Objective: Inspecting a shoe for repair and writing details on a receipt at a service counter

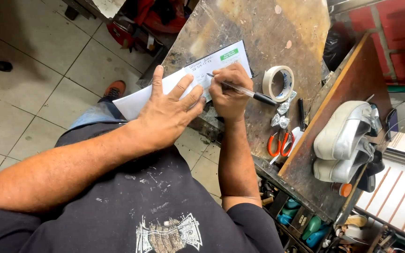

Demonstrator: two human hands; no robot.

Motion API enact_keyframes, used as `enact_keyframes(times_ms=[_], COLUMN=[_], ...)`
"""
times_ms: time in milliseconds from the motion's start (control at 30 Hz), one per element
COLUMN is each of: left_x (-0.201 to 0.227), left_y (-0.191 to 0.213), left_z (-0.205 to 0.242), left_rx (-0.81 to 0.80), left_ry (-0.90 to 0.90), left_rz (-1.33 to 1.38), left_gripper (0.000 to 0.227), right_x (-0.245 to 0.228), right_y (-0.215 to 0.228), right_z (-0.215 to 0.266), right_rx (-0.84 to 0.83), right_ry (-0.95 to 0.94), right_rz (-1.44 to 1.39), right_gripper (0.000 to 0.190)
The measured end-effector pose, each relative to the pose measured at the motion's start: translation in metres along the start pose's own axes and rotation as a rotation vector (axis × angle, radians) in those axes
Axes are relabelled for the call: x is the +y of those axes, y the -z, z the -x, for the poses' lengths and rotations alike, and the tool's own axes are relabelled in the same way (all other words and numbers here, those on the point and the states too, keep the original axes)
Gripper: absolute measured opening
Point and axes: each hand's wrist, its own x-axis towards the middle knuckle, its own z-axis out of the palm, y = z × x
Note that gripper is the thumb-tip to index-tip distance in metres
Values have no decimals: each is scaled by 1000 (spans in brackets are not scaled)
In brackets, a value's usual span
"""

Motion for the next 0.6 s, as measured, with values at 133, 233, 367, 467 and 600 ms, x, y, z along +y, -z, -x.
enact_keyframes(times_ms=[133,233,367,467,600], left_x=[-1,-1,-3,-3,-3], left_y=[-3,-5,-6,-4,-5], left_z=[1,1,1,1,1], left_rx=[64,63,62,33,52], left_ry=[-5,-9,-19,-20,-28], left_rz=[36,54,57,61,62], left_gripper=[54,55,57,56,56], right_x=[3,3,2,1,7], right_y=[1,1,2,0,4], right_z=[1,1,0,0,3], right_rx=[-17,-23,-11,0,-15], right_ry=[-15,-24,-26,-31,-32], right_rz=[18,9,13,-3,0], right_gripper=[20,20,21,21,22])
